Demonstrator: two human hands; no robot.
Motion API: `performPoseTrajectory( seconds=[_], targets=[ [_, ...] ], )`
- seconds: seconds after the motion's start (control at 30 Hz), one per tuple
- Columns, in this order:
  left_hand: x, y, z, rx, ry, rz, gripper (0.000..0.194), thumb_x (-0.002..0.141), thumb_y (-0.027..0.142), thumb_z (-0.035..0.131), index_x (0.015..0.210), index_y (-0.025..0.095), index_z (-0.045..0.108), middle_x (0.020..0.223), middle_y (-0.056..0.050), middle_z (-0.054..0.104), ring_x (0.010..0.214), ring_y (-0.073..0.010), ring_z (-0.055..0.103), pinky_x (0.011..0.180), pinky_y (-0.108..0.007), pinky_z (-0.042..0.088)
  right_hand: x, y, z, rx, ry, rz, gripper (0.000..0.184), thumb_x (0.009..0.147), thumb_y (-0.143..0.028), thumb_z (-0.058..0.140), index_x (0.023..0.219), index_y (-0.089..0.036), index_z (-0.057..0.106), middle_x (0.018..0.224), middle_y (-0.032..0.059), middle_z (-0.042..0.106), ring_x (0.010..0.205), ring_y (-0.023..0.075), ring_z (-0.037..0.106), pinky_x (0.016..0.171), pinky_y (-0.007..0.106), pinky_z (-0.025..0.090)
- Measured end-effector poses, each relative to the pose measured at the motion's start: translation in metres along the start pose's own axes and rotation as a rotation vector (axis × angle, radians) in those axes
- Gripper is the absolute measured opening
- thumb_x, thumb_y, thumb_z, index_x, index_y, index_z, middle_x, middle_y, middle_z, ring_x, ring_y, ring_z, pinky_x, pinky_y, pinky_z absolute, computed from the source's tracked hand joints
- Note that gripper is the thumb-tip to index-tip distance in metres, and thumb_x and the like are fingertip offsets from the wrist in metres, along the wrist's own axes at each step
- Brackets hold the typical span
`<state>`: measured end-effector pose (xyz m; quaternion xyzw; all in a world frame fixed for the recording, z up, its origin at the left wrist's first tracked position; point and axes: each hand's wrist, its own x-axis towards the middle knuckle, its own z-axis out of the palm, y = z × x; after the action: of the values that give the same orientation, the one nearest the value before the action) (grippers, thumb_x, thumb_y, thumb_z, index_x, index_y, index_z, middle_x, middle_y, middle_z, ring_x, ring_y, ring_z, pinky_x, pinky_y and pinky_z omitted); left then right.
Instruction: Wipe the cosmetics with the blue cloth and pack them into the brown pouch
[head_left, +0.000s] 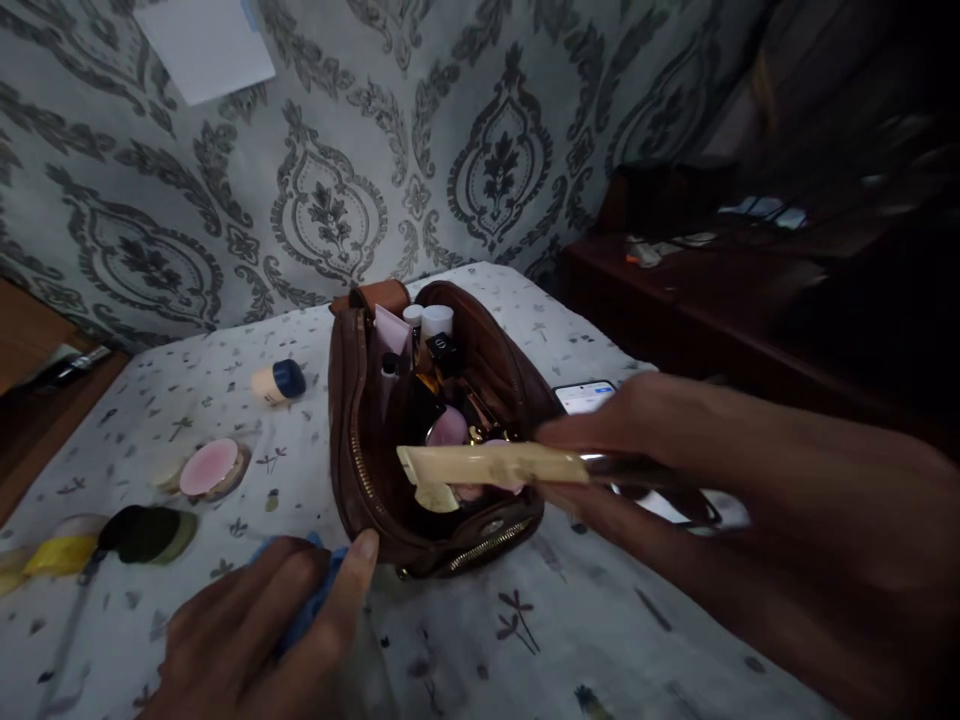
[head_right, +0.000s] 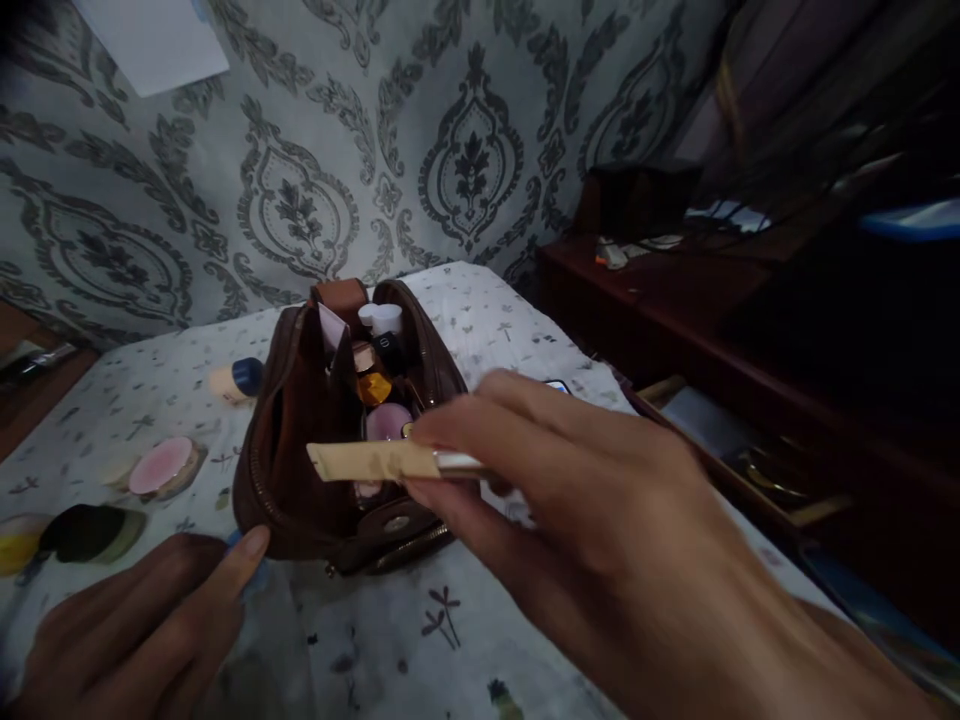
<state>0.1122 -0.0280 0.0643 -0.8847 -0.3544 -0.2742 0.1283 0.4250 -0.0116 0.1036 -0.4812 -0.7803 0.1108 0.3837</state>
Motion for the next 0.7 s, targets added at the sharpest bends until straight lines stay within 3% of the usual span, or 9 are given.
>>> performPoseTrajectory(
  seconds=[0.1,0.23,0.3,0.53,0.7],
  targets=[
    [0.007,-0.001,-0.002,0.026,-0.040,0.122,0.036,0.096,0.013,0.048,0.130,0.013,0.062,0.078,-0.003,0.061,0.071,-0.0119,0.059,0.059,-0.020,0.044,0.049,-0.023,0.007,-0.081,-0.157,-0.107,0.015,0.098,-0.023,0.052,0.095,-0.023,0.067,0.085,0.0013,0.065,0.065,0.0123,0.058,0.055,0.025,0.042],
    [0.012,-0.001,-0.007,0.041,-0.084,0.113,0.035,0.097,0.009,0.045,0.128,0.013,0.061,0.076,-0.002,0.059,0.070,-0.0108,0.058,0.059,-0.019,0.044,0.074,-0.034,0.025,-0.183,-0.423,-0.077,0.010,0.092,-0.013,0.055,0.094,-0.018,0.063,0.089,0.0032,0.066,0.069,0.0132,0.059,0.058,0.024,0.038],
    [0.012,0.000,-0.007,0.043,-0.096,0.114,0.036,0.096,0.008,0.045,0.128,0.013,0.060,0.078,-0.002,0.059,0.070,-0.0108,0.058,0.059,-0.020,0.044,0.082,-0.040,0.032,-0.234,-0.497,-0.034,0.011,0.089,-0.012,0.059,0.099,-0.018,0.060,0.084,0.0018,0.065,0.065,0.0128,0.057,0.056,0.024,0.034],
    [0.007,-0.002,0.000,-0.025,-0.029,0.109,0.037,0.096,0.009,0.045,0.130,0.011,0.059,0.078,-0.003,0.058,0.073,-0.0131,0.058,0.060,-0.022,0.043,0.095,-0.049,0.043,-0.343,-0.480,-0.051,0.017,0.086,-0.018,0.068,0.101,-0.018,0.059,0.069,-0.0020,0.061,0.060,0.0139,0.056,0.053,0.027,0.025],
    [0.008,-0.003,0.002,-0.008,-0.026,0.131,0.037,0.097,0.009,0.043,0.130,0.010,0.058,0.080,-0.004,0.059,0.076,-0.0141,0.058,0.060,-0.023,0.043,0.094,-0.044,0.047,-0.288,-0.451,-0.072,0.014,0.088,-0.023,0.069,0.101,-0.019,0.064,0.084,0.0018,0.068,0.072,0.0158,0.063,0.057,0.027,0.030]
  ],
)
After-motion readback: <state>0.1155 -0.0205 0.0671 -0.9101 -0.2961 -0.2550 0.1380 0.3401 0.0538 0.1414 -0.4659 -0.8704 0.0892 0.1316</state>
